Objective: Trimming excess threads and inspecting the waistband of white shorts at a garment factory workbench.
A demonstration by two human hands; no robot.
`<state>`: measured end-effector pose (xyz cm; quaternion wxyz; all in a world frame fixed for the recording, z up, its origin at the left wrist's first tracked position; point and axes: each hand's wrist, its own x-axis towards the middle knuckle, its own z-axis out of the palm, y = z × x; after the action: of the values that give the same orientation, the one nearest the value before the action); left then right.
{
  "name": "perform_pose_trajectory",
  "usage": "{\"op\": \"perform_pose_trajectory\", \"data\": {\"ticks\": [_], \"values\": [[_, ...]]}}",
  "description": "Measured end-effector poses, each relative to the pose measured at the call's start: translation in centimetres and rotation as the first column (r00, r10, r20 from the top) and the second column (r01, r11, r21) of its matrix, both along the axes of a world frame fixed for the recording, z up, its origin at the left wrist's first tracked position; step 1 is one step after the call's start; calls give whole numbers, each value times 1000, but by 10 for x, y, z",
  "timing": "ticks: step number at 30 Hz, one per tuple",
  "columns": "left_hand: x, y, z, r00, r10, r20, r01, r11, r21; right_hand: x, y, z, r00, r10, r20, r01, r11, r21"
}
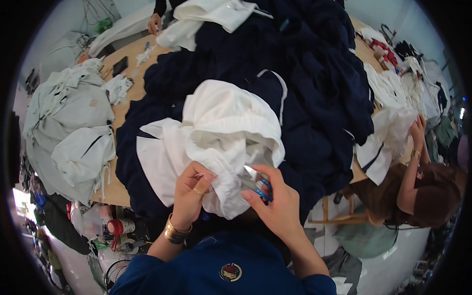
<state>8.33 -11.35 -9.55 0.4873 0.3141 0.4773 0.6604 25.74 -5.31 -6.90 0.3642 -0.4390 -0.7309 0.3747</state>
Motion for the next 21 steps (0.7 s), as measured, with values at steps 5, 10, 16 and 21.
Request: {"op": "perform_pose_trajectory", "data": {"ticks": [5, 10, 16, 21], "values": [[8, 0, -14, 999, -30, -18, 31, 996, 80, 5, 1, -4, 987, 95, 128, -108, 989, 104], [17, -9, -16, 997, -30, -76, 40, 991, 131, 3, -4, -5, 984, 73, 165, -106, 973, 206], [21, -13, -15, 988, 10, -154, 16, 986, 167, -1, -6, -12, 977, 56, 206, -118, 945, 306], [19, -12, -13, 984, 10, -178, 21, 985, 169, -2, -5, -9, 972, 71, 224, -138, 944, 300]]}}
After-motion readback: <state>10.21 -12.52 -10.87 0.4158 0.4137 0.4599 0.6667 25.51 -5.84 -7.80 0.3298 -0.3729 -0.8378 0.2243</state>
